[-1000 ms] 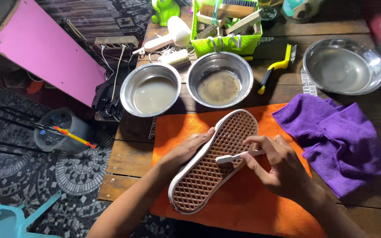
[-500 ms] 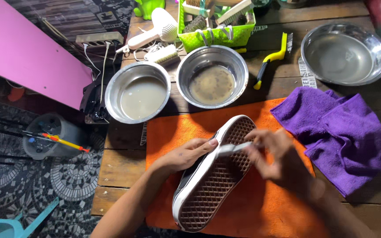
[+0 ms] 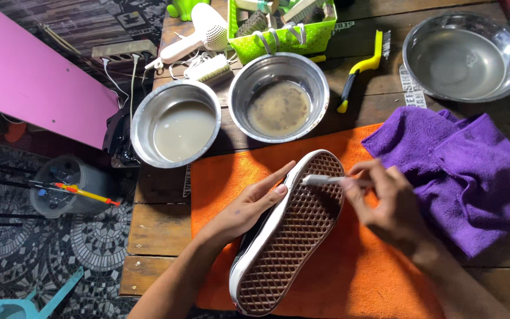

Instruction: The person scrubs the sole of a black and white sneaker with a white toothbrush, then wipes it with a purple cloth. They switch to a yellow brush to scrub the sole and the sides of the shoe.

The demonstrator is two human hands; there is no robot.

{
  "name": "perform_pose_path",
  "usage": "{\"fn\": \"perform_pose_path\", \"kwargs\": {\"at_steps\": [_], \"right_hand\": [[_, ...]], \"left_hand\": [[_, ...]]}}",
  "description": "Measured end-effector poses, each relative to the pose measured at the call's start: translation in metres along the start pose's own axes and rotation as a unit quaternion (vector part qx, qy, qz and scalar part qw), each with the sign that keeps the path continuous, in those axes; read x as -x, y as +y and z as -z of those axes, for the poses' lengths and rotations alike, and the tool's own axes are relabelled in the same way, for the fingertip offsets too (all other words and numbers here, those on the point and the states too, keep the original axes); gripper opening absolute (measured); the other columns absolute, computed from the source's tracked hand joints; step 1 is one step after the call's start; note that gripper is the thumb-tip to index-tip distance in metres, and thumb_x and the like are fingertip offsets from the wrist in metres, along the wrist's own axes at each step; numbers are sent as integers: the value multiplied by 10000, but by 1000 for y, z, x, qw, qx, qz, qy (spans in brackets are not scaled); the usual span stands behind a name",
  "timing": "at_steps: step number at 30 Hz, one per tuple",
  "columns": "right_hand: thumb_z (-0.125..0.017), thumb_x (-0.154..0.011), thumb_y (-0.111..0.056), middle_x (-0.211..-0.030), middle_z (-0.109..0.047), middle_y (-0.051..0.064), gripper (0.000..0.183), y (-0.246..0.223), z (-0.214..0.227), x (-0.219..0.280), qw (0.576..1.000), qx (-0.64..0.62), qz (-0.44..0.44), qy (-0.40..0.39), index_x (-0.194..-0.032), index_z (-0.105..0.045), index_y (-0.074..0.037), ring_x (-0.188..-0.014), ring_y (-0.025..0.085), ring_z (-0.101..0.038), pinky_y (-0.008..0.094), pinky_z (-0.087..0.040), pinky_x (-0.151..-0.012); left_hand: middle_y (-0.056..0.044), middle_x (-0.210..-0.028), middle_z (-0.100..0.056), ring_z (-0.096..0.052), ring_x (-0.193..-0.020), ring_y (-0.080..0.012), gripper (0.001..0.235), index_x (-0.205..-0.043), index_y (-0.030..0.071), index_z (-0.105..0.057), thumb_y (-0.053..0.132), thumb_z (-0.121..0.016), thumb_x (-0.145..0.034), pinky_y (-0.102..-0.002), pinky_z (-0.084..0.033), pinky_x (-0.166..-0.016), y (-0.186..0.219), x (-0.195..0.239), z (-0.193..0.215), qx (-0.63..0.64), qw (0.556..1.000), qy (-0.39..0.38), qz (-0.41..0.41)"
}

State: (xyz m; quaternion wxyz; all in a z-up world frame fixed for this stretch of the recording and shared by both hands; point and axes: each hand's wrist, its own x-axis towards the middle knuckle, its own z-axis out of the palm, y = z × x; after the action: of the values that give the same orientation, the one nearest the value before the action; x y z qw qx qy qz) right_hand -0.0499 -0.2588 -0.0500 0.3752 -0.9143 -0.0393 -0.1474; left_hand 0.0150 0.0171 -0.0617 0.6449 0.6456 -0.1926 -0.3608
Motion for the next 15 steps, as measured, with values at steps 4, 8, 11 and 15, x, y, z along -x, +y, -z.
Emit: {"fn": "perform_pose_path", "kwargs": {"at_steps": [4, 8, 11, 15], "right_hand": [[-726, -918, -292, -772, -729, 74, 214, -2, 10, 2, 999, -29, -23, -4, -1087, -656, -182, -722, 277, -654, 393, -516, -784], [-682, -954, -276, -692, -698, 50, 163, -3, 13, -1, 999, -35, -2, -18, -1065, -656, -160, -636, 234, -655, 401, -505, -757], [-701, -939, -272, -704, -705, 42, 174, -12, 11, 1, 999, -36, -5, -31, -1070, -648, -169, -646, 249, -671, 387, -512, -764], [-706, -925, -225, -807, -735, 84, 236, 22, 11, -8, 999, 27, -24, -18, -1139, -616, -183, -740, 322, -712, 439, -528, -771]], "left_hand": [[-45, -737, -619, -582, -659, -89, 511, -1501, 126, -550, 411, -530, -1078, -217, -509, -528, -2, 3, 0, 2, 1000, -5, -2], [-48, -734, -621, -584, -654, -90, 514, -1501, 124, -549, 410, -534, -1075, -218, -511, -525, -3, 2, 1, 5, 1000, -6, 3], [-50, -733, -622, -585, -651, -90, 515, -1502, 122, -549, 410, -536, -1074, -219, -512, -522, -3, 4, 1, 5, 1000, -8, 0], [-53, -730, -624, -587, -646, -91, 518, -1502, 120, -549, 409, -540, -1072, -220, -515, -519, 0, -2, 0, 6, 1000, -9, 5]]}}
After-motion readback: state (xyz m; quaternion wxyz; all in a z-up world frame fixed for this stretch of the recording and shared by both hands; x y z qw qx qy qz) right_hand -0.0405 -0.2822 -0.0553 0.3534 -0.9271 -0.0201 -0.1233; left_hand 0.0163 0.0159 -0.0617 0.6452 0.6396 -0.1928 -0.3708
